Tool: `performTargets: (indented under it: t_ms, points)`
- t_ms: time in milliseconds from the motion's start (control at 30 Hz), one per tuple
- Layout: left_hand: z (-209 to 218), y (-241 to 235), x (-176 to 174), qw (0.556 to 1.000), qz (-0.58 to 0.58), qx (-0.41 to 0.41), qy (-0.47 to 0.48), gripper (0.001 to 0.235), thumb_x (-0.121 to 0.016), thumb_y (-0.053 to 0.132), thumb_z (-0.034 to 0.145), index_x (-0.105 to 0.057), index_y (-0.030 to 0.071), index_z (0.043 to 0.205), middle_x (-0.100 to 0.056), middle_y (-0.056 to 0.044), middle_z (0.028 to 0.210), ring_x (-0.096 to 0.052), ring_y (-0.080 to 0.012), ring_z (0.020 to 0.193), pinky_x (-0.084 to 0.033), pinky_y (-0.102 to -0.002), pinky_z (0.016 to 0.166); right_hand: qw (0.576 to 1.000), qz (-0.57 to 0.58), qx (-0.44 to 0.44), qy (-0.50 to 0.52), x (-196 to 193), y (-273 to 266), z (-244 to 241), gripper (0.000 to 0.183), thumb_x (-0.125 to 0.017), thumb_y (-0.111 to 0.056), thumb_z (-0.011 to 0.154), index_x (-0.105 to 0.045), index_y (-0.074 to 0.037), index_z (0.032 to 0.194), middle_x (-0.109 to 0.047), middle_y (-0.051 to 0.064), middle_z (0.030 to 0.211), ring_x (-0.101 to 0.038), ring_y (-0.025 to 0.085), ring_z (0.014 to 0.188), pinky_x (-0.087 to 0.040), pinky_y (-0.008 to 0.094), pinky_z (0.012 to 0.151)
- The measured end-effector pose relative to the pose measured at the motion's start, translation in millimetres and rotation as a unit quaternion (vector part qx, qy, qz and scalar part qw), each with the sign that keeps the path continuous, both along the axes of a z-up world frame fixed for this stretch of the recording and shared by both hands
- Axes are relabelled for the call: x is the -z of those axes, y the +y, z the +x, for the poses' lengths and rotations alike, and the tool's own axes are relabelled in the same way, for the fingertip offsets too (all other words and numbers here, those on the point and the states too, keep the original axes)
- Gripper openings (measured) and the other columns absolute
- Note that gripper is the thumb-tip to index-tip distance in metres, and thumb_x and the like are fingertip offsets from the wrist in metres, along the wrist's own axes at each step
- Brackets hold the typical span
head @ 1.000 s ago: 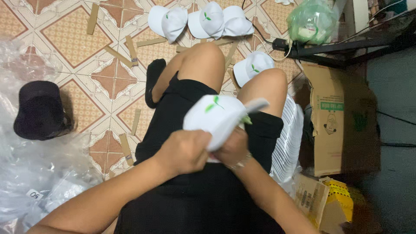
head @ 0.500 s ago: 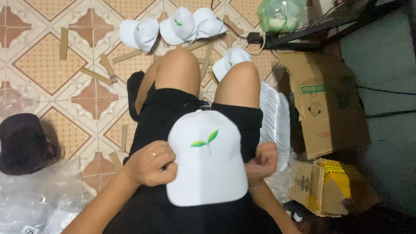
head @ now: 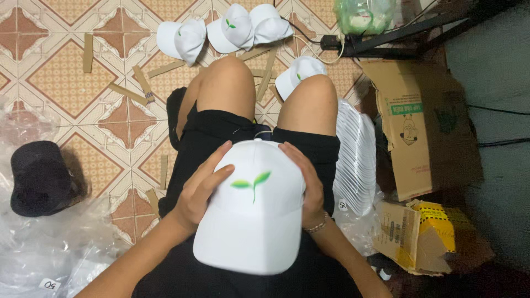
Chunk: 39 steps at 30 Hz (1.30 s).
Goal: The person sits on the floor and finishes white baseball caps by inserting a watermelon-patterned fabric insert, using a hairdryer to heat the logo, and spraying the cap with a can. The person repeats this process for multiple caps.
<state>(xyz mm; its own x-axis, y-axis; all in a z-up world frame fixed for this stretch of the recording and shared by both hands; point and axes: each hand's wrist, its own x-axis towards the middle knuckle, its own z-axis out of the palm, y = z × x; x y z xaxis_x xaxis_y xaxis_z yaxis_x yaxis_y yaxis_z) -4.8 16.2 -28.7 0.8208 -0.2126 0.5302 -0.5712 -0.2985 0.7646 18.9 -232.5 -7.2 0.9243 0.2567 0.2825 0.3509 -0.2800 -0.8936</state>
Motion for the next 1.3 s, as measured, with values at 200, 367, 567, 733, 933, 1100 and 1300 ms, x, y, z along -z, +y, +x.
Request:
performTargets:
  t_ms: [200, 367, 567, 733, 933, 1100, 1300]
  points:
    - [-11, -27, -23, 0.933, -0.100, -0.047, 0.343, 0.051, -0.054, 0.028, 0.103, -0.045, -0.002, 0.143, -0.055, -0.028, 0.141, -0.061, -0.0408, 0.123, -0.049, -0.039, 0.102, 0.988, -0.133, 0.078, 0.019, -37, 3, 46, 0.082, -0.093, -0.024, 0.067, -0.055, 0.002, 0.135, -0.067, 0.020, 0.129, -0.067, 0.029, 0.118, -0.052, 0.039, 0.103]
    - [-9, -7, -30, 0.936, 0.035, -0.070, 0.344, 0.046, -0.053, 0.032, 0.102, -0.059, -0.003, 0.132, -0.061, -0.024, 0.132, -0.056, -0.0341, 0.127, -0.042, -0.041, 0.108, 0.958, -0.243, 0.039, -0.148, -27, 27, 51, 0.047, -0.094, -0.021, 0.079, -0.073, -0.005, 0.118, -0.068, 0.013, 0.115, -0.068, 0.032, 0.108, -0.054, 0.038, 0.097]
    - [74, 41, -65, 0.927, -0.053, -0.026, 0.369, 0.045, -0.063, 0.038, 0.095, -0.073, 0.000, 0.116, -0.073, -0.019, 0.111, -0.066, -0.0291, 0.104, -0.049, -0.037, 0.092, 0.953, -0.234, -0.128, -0.147, -23, 26, 49, 0.040, -0.076, -0.013, 0.091, -0.067, -0.003, 0.128, -0.068, 0.012, 0.130, -0.067, 0.029, 0.121, -0.054, 0.038, 0.104]
    - [129, -5, -80, 0.936, 0.262, -0.035, 0.232, 0.035, -0.077, 0.037, 0.080, -0.079, 0.003, 0.083, -0.072, -0.018, 0.071, -0.071, -0.0340, 0.069, -0.055, -0.045, 0.067, 0.904, -0.352, -0.166, -0.177, -14, 24, 59, 0.043, -0.054, -0.007, 0.094, -0.061, -0.001, 0.136, -0.065, 0.017, 0.135, -0.066, 0.031, 0.121, -0.055, 0.039, 0.099]
    - [108, -31, -90, 0.928, 0.334, -0.022, 0.165, 0.023, -0.070, 0.025, 0.085, -0.076, 0.004, 0.077, -0.067, -0.025, 0.067, -0.067, -0.0451, 0.062, -0.054, -0.053, 0.061, 0.865, -0.464, -0.159, -0.103, 18, 36, 58, 0.022, -0.054, -0.008, 0.087, -0.066, 0.004, 0.100, -0.068, 0.022, 0.105, -0.068, 0.034, 0.094, -0.057, 0.043, 0.082]
    - [93, -30, -82, 0.925, 0.351, -0.032, 0.144, 0.019, -0.068, 0.019, 0.082, -0.076, 0.003, 0.074, -0.067, -0.026, 0.068, -0.068, -0.0435, 0.063, -0.056, -0.051, 0.061, 0.824, -0.541, -0.168, -0.025, 35, 50, 69, 0.021, -0.059, -0.017, 0.089, -0.069, 0.001, 0.095, -0.070, 0.021, 0.095, -0.068, 0.035, 0.085, -0.056, 0.045, 0.075]
    - [87, -28, -114, 0.939, 0.281, -0.044, 0.194, 0.019, -0.064, 0.020, 0.089, -0.076, 0.005, 0.086, -0.067, -0.025, 0.065, -0.067, -0.0437, 0.061, -0.055, -0.052, 0.059, 0.897, -0.379, -0.137, -0.183, 2, 23, 63, 0.016, -0.064, -0.009, 0.084, -0.069, 0.000, 0.096, -0.072, 0.017, 0.088, -0.071, 0.034, 0.080, -0.058, 0.041, 0.071]
